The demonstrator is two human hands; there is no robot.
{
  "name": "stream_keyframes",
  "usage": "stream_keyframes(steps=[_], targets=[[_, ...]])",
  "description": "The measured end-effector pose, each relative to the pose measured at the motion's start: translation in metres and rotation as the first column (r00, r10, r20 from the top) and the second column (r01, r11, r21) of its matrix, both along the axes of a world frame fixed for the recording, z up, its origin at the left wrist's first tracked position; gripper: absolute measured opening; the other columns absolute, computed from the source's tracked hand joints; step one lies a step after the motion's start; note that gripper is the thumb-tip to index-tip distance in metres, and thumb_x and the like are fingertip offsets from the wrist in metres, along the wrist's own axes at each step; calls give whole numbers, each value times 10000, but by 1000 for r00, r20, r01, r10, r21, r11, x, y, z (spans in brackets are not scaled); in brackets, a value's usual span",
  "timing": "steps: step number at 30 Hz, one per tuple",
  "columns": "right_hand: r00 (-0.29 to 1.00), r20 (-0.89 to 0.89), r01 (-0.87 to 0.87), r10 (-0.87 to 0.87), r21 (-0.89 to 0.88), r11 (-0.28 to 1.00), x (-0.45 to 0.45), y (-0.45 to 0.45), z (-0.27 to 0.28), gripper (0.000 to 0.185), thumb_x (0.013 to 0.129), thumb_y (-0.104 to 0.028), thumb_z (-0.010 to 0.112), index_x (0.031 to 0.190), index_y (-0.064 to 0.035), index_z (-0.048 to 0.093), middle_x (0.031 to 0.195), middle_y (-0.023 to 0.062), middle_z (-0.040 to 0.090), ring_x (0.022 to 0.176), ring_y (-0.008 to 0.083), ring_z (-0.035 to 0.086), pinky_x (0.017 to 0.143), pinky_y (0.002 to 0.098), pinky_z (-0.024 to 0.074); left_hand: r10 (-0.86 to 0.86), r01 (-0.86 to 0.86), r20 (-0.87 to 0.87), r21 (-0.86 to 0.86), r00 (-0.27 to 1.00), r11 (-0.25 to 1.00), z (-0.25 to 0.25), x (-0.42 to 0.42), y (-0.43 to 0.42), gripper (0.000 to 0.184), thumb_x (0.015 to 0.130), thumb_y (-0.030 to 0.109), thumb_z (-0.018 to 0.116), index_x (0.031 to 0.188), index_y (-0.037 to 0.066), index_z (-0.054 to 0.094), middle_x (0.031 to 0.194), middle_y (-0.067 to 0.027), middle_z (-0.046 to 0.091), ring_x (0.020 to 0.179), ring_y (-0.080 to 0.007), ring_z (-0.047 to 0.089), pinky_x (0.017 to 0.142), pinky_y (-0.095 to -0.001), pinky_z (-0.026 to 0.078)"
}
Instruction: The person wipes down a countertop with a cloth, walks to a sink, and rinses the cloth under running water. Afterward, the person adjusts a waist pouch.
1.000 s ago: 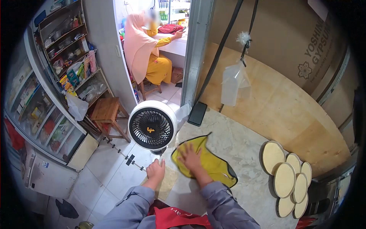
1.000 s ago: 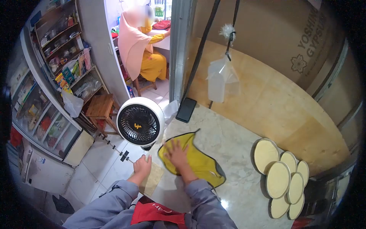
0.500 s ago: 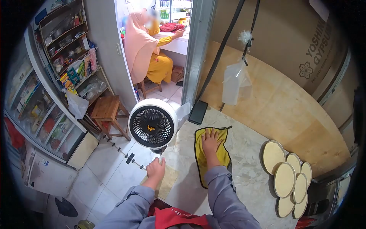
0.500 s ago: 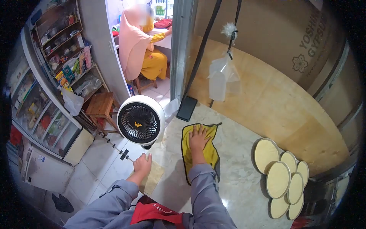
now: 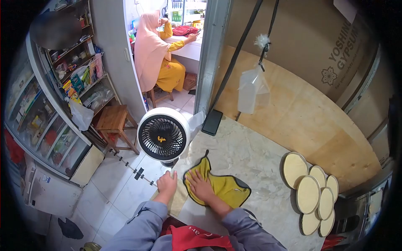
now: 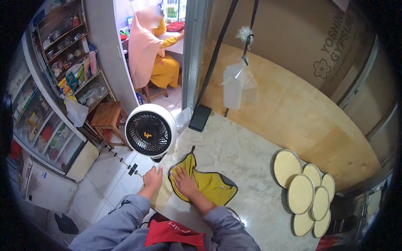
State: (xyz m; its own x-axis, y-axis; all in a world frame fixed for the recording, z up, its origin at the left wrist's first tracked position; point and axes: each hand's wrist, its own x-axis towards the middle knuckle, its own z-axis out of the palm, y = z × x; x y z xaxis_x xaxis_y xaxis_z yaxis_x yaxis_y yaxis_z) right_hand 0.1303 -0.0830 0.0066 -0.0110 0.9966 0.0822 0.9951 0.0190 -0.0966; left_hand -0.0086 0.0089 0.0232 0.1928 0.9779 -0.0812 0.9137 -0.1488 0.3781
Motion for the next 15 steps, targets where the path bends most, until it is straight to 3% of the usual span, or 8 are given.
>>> stream_keyframes(steps=[2,4,6,8,11,13,15], targets=[[951,-306,-85,55,-85,993,5,-38,1,466,848,-282,407,1303,-248,317,1392,22,226,1283,253,205,897,523,341,-4,4,-9,5,1000,1000,0,2,0,430,835,437,411,815,34,560,732,-176,606,710,-342,590,680,-442,422],[972,-229,-78,44,-141,987,14,-77,15,467,829,-269,419,1288,-225,344,1383,21,251,1271,255,235,865,462,400,4,-4,-3,23,1000,1000,-2,1,0,425,836,434,411,814,35,557,731,-176,606,709,-342,589,680,-442,422],[971,-239,-37,23,-52,998,45,-114,1,470,794,-218,457,1259,-204,391,1344,63,321,1237,272,299,861,413,409,0,0,-3,20,1000,1000,-1,1,0,424,836,432,411,814,34,556,730,-176,606,708,-342,589,679,-442,422],[924,-260,240,-280,-176,955,81,-145,14,466,758,-172,486,1222,-170,445,1299,113,375,1200,300,346,853,366,412,-4,4,0,12,1000,1000,-1,1,-1,423,837,431,410,814,34,555,730,-176,606,707,-342,589,678,-442,422],[782,-290,585,-551,40,810,132,-174,0,436,803,-206,480,1223,-96,439,1289,142,384,1220,302,318,916,384,352,-7,7,16,32,1000,999,0,1,-1,424,838,429,410,805,32,556,728,-176,606,703,-341,589,673,-443,424],[724,-265,674,-636,81,734,143,-172,2,441,809,-221,472,1230,-95,430,1312,133,359,1238,302,289,956,409,308,-3,3,4,35,1000,999,1,1,-1,425,837,429,410,794,32,557,723,-177,605,699,-343,589,670,-443,428],[534,-140,846,-834,102,524,142,-165,-1,438,805,-239,459,1232,-148,430,1333,105,335,1232,293,296,942,473,287,-5,5,8,38,1000,999,-1,1,0,426,837,429,410,789,32,557,719,-179,604,696,-347,588,672,-444,428]])
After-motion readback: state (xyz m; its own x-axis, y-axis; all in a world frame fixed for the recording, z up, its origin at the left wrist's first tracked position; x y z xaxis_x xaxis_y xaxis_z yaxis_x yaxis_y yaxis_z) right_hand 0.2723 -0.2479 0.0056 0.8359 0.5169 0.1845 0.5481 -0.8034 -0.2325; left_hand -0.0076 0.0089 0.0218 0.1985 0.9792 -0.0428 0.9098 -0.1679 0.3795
